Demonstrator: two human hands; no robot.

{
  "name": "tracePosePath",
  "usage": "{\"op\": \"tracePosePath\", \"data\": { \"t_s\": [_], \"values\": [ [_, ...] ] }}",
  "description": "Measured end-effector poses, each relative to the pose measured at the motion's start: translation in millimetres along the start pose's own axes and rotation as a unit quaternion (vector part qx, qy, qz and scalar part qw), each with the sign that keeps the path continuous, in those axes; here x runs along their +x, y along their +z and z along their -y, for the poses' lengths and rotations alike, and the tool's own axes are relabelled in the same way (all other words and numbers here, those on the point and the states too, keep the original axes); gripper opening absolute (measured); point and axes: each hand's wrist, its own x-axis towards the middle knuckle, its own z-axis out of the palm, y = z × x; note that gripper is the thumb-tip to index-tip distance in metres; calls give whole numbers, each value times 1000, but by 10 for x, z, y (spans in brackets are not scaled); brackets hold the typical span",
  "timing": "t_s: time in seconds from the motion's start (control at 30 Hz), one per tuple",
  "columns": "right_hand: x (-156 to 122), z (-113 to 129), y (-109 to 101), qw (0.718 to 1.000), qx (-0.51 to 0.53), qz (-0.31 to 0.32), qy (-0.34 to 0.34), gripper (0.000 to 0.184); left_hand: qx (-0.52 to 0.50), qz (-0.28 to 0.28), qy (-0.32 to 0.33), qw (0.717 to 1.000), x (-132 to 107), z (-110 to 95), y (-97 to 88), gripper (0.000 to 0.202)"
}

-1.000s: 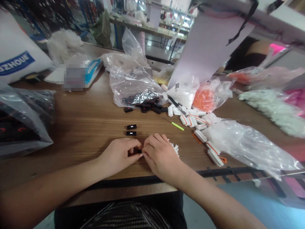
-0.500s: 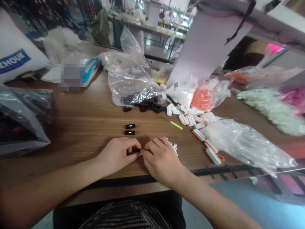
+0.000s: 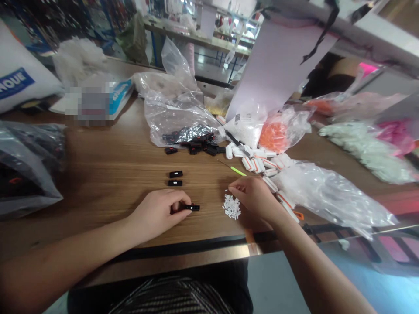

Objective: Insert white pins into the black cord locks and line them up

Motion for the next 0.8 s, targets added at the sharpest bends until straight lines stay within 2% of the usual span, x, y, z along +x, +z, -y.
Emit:
{"op": "tracePosePath", "data": {
  "t_s": [0.17, 0.3, 0.4, 0.5, 0.6, 0.8],
  "values": [
    [82, 92, 76, 999, -21, 39, -9, 21, 1, -2, 3, 1000, -3, 3, -8, 8],
    [127, 82, 60, 995, -43, 39, 79, 16, -1, -1, 5, 1000, -9, -2, -7, 7],
    [125, 30, 14, 992, -19, 61, 111, 23, -2, 1, 3, 1000, -8, 5, 2, 7],
    [106, -30, -5, 992, 33, 69, 105, 28, -1, -1, 0, 1000, -2, 14, 7, 8],
    [82, -66, 20, 991, 80, 53, 95, 26, -1, 1, 1, 1000, 2, 18, 8, 8],
    [64, -63, 59, 997, 55, 21, 42, 22, 2, -1, 3, 1000, 2, 4, 0, 8]
  ]
}}
